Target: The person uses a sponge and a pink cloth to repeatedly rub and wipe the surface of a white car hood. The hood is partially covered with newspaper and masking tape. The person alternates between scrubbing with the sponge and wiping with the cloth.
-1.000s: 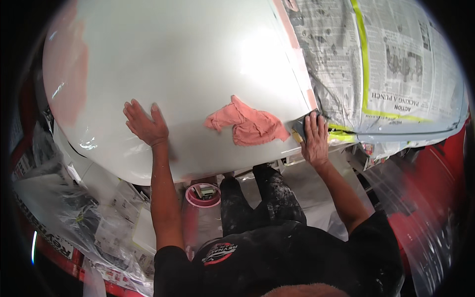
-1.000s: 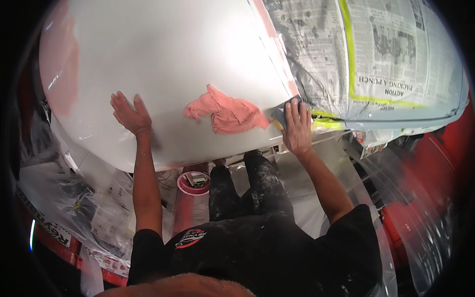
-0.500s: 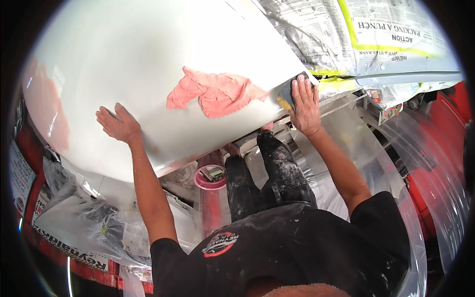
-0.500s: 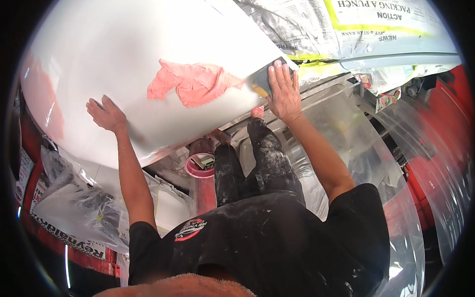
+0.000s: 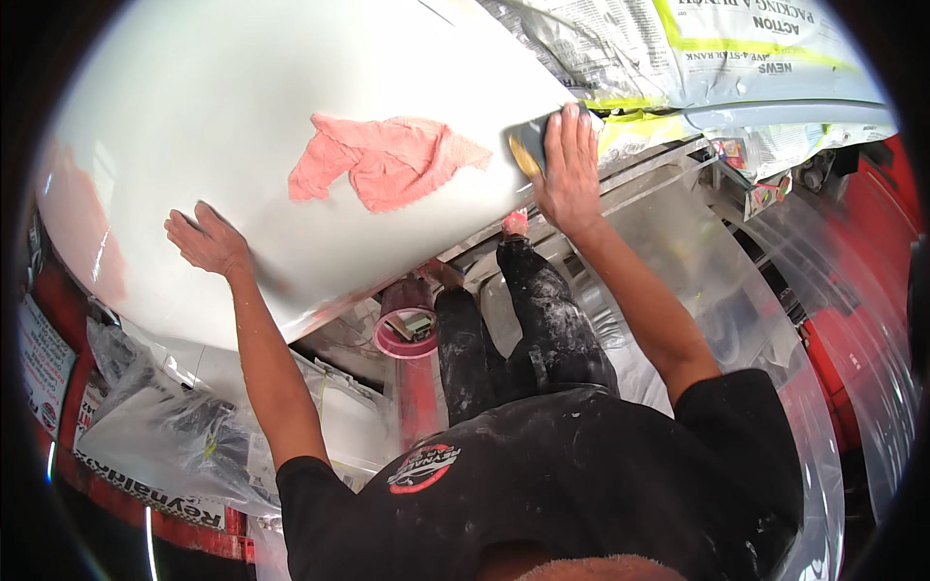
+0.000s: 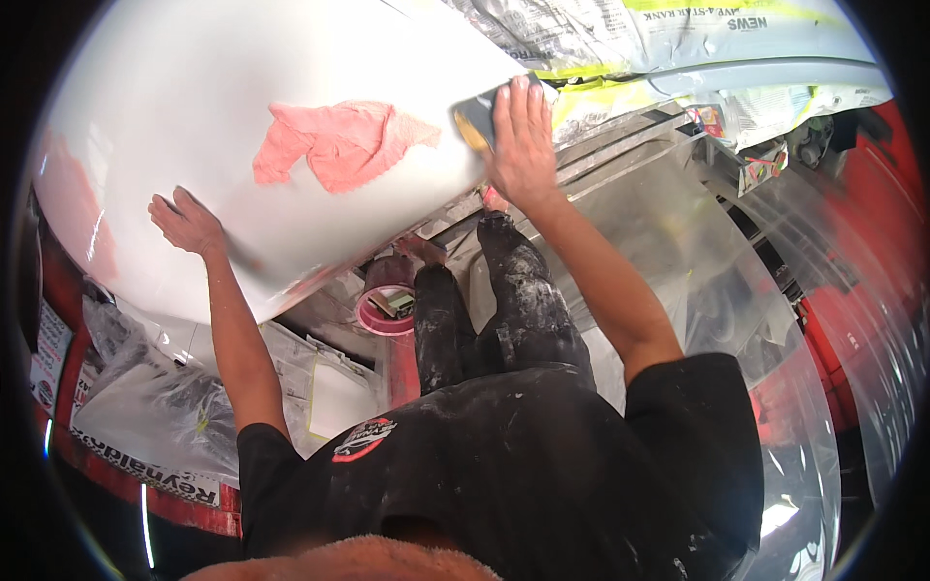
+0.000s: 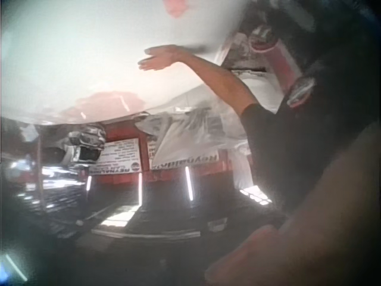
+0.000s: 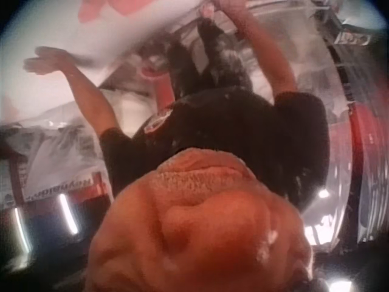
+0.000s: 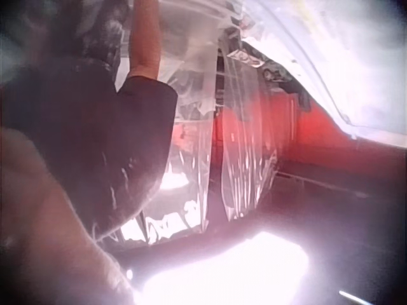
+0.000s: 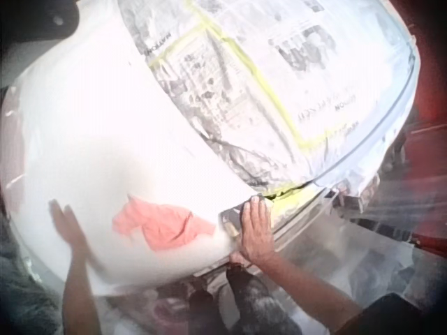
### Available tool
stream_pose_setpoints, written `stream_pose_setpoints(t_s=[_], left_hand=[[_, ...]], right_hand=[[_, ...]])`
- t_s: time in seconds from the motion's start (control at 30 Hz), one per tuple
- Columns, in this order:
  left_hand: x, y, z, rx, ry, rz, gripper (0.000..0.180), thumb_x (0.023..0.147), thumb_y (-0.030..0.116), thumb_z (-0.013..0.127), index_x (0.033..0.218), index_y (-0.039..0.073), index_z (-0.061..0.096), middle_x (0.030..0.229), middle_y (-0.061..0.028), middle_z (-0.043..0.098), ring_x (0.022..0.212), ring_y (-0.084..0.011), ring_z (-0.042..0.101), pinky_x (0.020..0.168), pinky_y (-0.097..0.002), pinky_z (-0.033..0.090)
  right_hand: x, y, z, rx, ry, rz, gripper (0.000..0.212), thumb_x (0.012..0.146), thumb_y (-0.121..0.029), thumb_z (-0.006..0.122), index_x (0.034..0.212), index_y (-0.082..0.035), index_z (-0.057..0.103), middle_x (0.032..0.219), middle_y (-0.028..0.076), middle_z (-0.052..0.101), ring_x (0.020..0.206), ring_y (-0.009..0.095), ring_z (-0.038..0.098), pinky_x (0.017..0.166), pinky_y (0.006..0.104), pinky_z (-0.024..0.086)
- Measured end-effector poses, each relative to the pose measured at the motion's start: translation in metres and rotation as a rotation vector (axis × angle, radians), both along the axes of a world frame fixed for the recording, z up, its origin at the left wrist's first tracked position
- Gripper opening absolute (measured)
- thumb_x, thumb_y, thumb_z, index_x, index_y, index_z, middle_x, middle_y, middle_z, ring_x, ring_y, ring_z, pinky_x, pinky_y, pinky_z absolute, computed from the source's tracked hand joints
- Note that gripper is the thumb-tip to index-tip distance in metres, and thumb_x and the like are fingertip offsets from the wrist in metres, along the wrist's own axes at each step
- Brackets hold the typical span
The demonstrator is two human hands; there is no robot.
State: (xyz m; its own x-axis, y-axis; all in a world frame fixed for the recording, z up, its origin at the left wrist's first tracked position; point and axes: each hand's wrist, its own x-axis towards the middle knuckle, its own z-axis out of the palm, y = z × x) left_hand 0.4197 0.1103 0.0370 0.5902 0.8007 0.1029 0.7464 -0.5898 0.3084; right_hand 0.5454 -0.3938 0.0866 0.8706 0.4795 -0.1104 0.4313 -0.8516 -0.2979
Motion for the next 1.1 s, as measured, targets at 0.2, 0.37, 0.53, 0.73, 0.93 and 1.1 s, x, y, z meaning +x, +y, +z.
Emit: stream_pose_setpoints(t_s=[0.2,0.37,0.53,0.73,0.93,1.1], left_hand=[[-0.006,0.006,-0.009,0.031,-0.005,0.0,0.071,0.102,0.052,0.047,0.152,0.002,0.044,0.162,-0.0257,0.036,0.151,-0.0416,0.031,0.122,-0.0537,0.023],[0.002,0.008,-0.004,-0.011,0.015,-0.012,0.072,0.102,0.052,0.046,0.151,0.0,0.044,0.161,-0.0251,0.036,0.15,-0.0413,0.031,0.12,-0.0538,0.025],[-0.01,0.016,-0.016,0.134,-0.005,-0.007,0.07,0.101,0.05,0.047,0.148,-0.002,0.046,0.15,-0.0205,0.047,0.141,-0.0391,0.04,0.117,-0.0534,0.029],[0.004,0.005,0.002,0.017,0.042,-0.04,0.059,0.1,0.049,0.048,0.125,-0.004,0.055,0.128,-0.0201,0.054,0.126,-0.0406,0.047,0.105,-0.0557,0.036],[-0.005,0.014,-0.001,0.009,0.065,-0.073,0.063,0.101,0.05,0.047,0.134,-0.003,0.054,0.137,-0.0217,0.053,0.133,-0.0421,0.045,0.109,-0.0572,0.034],[-0.001,-0.002,-0.002,0.012,0.026,-0.01,0.073,0.102,0.051,0.047,0.151,-0.003,0.046,0.161,-0.0259,0.038,0.151,-0.042,0.031,0.122,-0.052,0.025]], right_hand=[[-0.066,0.018,-0.002,-0.058,0.07,-0.123,0.083,0.087,-0.023,0.067,0.156,0.009,0.031,0.161,0.034,0.031,0.149,0.052,0.03,0.121,0.0616,0.025],[-0.021,0.027,-0.011,-0.038,-0.072,-0.256,0.08,0.093,-0.026,0.064,0.156,0.01,0.03,0.162,0.035,0.028,0.15,0.052,0.029,0.121,0.0628,0.023],[-0.067,0.027,-0.005,-0.062,0.024,-0.191,0.086,0.09,-0.028,0.067,0.156,0.011,0.028,0.162,0.036,0.025,0.15,0.052,0.028,0.121,0.0632,0.022],[-0.065,0.045,-0.011,0.021,-0.035,-0.272,0.081,0.091,-0.022,0.063,0.154,0.014,0.028,0.161,0.038,0.026,0.15,0.054,0.026,0.122,0.0607,0.022],[-0.073,0.035,-0.017,0.114,0.009,-0.304,0.078,0.095,-0.019,0.054,0.158,0.012,0.02,0.162,0.042,0.017,0.151,0.059,0.017,0.123,0.0626,0.016],[-0.11,0.039,-0.02,0.037,0.084,-0.183,0.085,0.088,-0.023,0.066,0.156,0.011,0.027,0.163,0.036,0.023,0.15,0.057,0.022,0.121,0.0648,0.02]])
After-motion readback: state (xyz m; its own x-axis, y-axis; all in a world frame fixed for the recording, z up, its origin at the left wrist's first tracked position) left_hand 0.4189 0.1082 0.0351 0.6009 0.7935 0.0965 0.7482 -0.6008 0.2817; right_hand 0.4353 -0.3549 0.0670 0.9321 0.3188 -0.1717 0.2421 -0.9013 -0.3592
